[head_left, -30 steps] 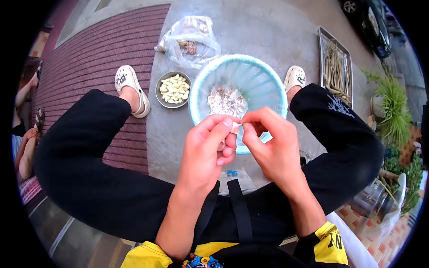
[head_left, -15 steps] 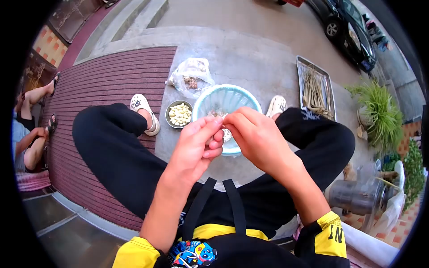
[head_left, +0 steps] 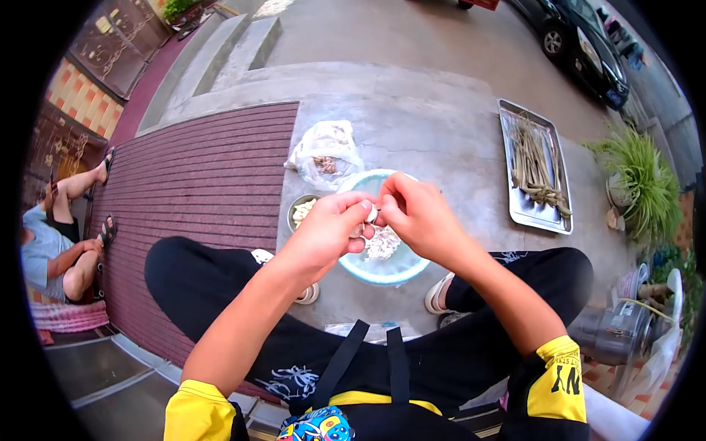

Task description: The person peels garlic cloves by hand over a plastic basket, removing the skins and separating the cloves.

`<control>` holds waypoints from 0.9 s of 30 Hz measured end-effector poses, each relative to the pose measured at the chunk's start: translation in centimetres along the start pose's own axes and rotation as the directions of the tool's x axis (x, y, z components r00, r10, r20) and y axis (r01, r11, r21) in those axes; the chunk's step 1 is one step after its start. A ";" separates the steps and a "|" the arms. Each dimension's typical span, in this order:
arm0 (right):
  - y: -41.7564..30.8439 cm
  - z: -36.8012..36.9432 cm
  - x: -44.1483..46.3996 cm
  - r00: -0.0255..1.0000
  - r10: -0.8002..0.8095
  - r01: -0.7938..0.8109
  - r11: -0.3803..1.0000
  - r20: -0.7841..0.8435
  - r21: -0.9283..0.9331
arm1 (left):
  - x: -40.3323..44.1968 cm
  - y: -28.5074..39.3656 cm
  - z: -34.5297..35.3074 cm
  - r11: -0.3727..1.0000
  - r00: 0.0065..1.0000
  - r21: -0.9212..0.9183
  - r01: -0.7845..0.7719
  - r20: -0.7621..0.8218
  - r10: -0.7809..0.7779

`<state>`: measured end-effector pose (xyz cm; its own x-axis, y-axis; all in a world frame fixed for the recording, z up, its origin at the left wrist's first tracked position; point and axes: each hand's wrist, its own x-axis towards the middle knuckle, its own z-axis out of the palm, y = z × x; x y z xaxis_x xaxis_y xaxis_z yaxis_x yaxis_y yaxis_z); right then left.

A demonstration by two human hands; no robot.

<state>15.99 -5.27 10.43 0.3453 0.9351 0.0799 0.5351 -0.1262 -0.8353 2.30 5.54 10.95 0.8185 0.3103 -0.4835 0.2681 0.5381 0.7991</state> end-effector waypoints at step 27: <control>7.8 1.9 -0.3 0.975 0.221 -0.223 0.964 0.033 0.146 | 6.5 -6.2 -0.9 0.794 0.956 0.591 -0.144 -0.125 0.266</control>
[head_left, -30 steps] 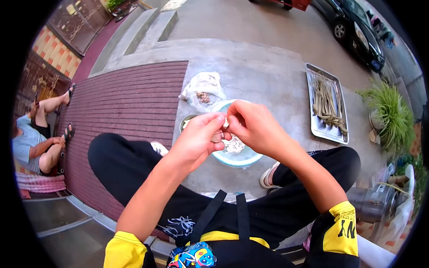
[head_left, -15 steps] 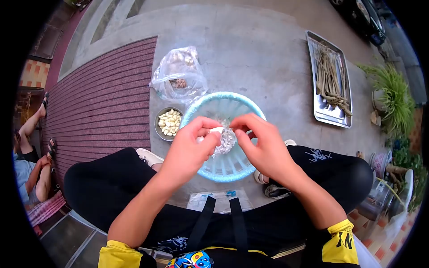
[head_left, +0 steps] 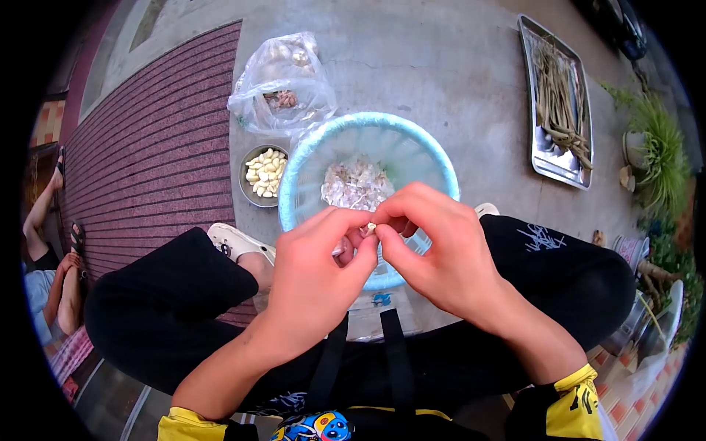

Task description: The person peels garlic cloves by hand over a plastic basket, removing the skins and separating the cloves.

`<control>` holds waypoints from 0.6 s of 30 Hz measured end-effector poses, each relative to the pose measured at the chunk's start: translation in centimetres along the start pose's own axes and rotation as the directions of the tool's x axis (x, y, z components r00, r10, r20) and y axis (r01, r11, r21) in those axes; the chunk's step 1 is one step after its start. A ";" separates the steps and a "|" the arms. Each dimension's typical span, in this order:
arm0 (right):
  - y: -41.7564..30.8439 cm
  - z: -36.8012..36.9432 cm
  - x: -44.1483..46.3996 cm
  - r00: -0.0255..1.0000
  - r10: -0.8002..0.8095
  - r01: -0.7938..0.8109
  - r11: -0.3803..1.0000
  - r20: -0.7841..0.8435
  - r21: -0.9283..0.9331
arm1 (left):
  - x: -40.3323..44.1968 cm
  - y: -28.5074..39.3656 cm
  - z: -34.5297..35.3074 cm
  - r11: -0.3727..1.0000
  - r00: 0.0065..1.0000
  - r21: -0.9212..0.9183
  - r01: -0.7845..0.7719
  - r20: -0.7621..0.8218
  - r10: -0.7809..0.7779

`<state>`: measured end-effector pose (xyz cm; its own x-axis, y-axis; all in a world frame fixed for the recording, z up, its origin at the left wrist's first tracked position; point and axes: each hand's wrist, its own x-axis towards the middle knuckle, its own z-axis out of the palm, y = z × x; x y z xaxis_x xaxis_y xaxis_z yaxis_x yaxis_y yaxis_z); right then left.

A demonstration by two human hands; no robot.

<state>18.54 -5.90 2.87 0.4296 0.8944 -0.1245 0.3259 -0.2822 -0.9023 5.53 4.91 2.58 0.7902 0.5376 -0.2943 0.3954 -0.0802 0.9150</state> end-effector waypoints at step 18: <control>-0.3 -0.7 -0.1 0.997 0.056 -0.059 0.996 0.046 0.060 | -0.3 -0.2 0.2 0.985 0.989 0.094 -0.146 0.006 0.146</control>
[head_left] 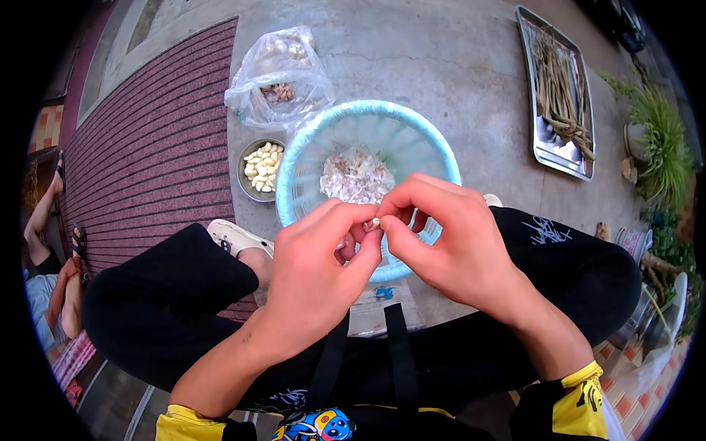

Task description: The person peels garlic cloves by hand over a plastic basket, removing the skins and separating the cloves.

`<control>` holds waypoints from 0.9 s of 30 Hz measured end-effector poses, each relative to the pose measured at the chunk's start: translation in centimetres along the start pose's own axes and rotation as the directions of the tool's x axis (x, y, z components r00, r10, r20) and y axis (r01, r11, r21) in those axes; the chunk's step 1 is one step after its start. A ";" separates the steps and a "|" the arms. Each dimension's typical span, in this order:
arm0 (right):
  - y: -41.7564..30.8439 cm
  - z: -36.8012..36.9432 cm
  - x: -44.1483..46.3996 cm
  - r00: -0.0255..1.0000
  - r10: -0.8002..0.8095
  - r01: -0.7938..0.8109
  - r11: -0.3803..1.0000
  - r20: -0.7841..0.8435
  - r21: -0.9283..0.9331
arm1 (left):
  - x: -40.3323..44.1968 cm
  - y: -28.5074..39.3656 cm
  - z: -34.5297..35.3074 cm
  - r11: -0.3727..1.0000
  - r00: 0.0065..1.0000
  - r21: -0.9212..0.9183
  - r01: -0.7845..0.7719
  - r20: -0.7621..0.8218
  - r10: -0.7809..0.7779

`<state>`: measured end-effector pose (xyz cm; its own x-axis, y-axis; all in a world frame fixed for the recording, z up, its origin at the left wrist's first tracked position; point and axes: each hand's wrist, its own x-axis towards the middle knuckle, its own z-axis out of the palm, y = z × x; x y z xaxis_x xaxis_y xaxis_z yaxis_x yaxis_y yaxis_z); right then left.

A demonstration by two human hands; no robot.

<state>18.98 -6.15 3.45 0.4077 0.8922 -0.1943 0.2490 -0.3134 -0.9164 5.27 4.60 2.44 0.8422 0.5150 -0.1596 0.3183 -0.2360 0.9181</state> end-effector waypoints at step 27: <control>0.6 0.2 -0.2 0.993 -0.112 0.113 0.993 0.027 -0.019 | -0.5 0.5 -0.3 0.997 0.998 -0.045 0.056 -0.006 -0.057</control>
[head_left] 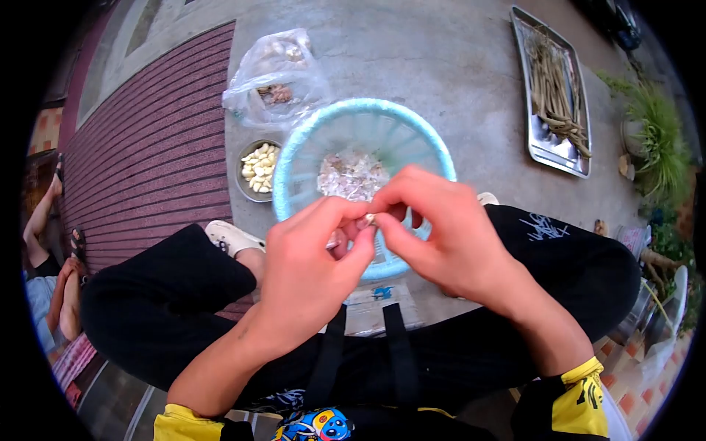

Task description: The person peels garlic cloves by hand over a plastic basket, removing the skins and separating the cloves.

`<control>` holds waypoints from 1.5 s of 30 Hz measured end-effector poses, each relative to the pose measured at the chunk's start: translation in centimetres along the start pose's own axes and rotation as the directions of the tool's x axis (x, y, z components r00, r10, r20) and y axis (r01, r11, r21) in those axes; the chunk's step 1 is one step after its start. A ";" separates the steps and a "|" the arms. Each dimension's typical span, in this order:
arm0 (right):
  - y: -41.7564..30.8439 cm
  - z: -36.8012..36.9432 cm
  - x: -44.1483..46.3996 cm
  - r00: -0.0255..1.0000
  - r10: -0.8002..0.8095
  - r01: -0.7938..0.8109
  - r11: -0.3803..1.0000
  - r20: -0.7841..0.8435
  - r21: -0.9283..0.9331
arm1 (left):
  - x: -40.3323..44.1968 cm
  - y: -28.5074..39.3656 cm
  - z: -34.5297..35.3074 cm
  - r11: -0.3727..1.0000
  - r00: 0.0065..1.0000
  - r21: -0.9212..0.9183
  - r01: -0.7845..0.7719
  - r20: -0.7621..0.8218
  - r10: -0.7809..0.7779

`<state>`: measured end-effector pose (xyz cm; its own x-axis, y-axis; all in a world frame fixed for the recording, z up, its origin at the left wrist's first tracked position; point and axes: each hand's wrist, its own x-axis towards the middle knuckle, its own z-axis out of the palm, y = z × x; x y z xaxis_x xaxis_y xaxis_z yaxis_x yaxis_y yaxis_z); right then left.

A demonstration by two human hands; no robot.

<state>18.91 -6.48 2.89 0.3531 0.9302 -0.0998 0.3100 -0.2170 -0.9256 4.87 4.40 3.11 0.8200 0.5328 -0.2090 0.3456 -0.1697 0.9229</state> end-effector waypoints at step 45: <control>1.4 4.6 -0.8 0.755 0.570 -0.567 0.320 0.324 0.759 | -1.4 -1.9 2.2 0.924 0.996 -0.378 0.048 -0.049 -0.072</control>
<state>15.01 -6.12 0.03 0.1574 0.6744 -0.7214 -0.7712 -0.3723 -0.5163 4.06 2.18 0.91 0.7698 0.5833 -0.2590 0.1865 0.1826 0.9653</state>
